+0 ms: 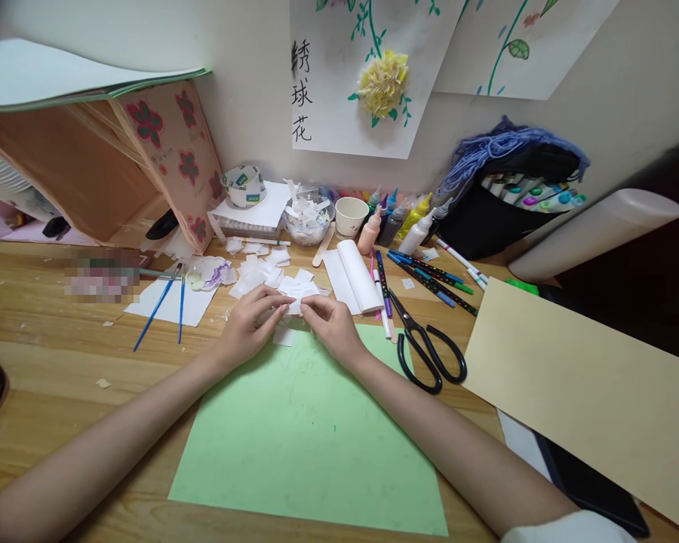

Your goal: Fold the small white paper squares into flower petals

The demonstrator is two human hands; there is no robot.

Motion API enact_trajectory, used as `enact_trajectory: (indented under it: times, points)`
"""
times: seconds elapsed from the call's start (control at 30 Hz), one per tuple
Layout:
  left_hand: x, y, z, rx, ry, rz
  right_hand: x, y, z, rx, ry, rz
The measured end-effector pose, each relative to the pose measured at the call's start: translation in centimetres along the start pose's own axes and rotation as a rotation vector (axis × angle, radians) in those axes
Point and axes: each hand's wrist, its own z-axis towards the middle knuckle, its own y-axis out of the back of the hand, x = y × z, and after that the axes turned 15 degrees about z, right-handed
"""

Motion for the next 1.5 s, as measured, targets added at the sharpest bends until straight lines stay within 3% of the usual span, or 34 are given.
enact_trajectory:
  times: [0.33,0.6,0.93,1.1,1.17,1.3,1.5]
  points:
    - [0.2,-0.1,0.0,-0.015,-0.012,-0.001,-0.1,-0.2,0.0,-0.058,-0.025,0.0]
    - [-0.2,0.1,-0.2,-0.019,-0.064,0.073,0.1,-0.3,-0.1,0.019,-0.009,-0.061]
    - [0.1,0.2,0.3,-0.082,0.202,-0.042,-0.2,-0.2,-0.1,-0.007,-0.004,-0.053]
    - [-0.3,0.3,0.1,0.053,0.006,-0.003,0.0,-0.2,-0.1,0.009,-0.007,-0.057]
    - [-0.3,0.1,0.0,0.061,-0.003,0.022,0.0,-0.3,-0.2,0.015,-0.011,-0.067]
    - [0.2,-0.2,0.2,0.073,0.081,-0.073,-0.1,-0.3,-0.2,-0.005,-0.005,-0.086]
    - [1.1,-0.2,0.5,-0.068,0.468,-0.447,-0.3,-0.2,-0.1,-0.05,-0.002,-0.069]
